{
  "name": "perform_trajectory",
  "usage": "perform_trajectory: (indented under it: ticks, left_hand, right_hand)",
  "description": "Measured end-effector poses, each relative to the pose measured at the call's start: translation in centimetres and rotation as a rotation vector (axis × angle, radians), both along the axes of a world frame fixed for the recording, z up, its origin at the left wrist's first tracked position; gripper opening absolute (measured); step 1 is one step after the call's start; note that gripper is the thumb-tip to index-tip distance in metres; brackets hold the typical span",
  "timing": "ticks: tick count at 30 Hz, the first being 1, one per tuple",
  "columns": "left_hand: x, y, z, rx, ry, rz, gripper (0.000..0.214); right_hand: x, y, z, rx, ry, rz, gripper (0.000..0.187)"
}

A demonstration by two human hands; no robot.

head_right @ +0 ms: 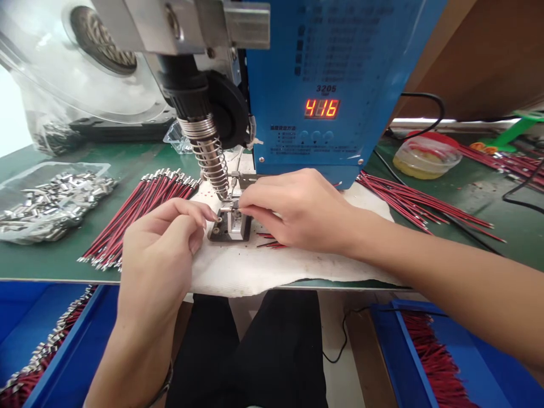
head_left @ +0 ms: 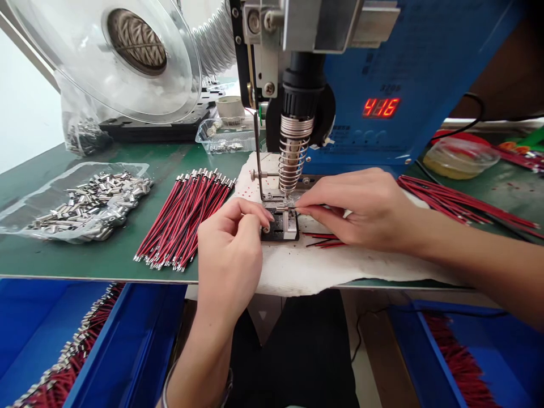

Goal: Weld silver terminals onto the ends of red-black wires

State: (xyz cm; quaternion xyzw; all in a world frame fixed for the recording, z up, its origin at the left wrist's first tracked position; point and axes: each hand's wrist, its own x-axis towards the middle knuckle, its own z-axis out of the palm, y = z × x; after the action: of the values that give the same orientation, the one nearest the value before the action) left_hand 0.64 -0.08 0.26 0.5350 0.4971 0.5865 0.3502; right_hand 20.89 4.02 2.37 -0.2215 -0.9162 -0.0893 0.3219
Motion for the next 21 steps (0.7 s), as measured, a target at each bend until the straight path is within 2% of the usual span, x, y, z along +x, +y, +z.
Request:
perform_trajectory:
  ticks: [7,14,21]
  left_hand:
    - [0.1,0.06,-0.04,-0.013,-0.072,0.032,0.017]
    - [-0.08,-0.16,-0.11,0.02,0.014,0.0,0.018]
    - [-0.15,-0.21,-0.02,-0.031,0.062,-0.019,0.021]
  right_hand:
    - [-0.08,-0.02,0.07,-0.007,0.0,0.001,0.012]
    - [-0.13,-0.03,0.15,-0.019,-0.006,-0.003,0.012]
    - [0.1,0.12,0.05,-0.041,0.002,-0.002,0.011]
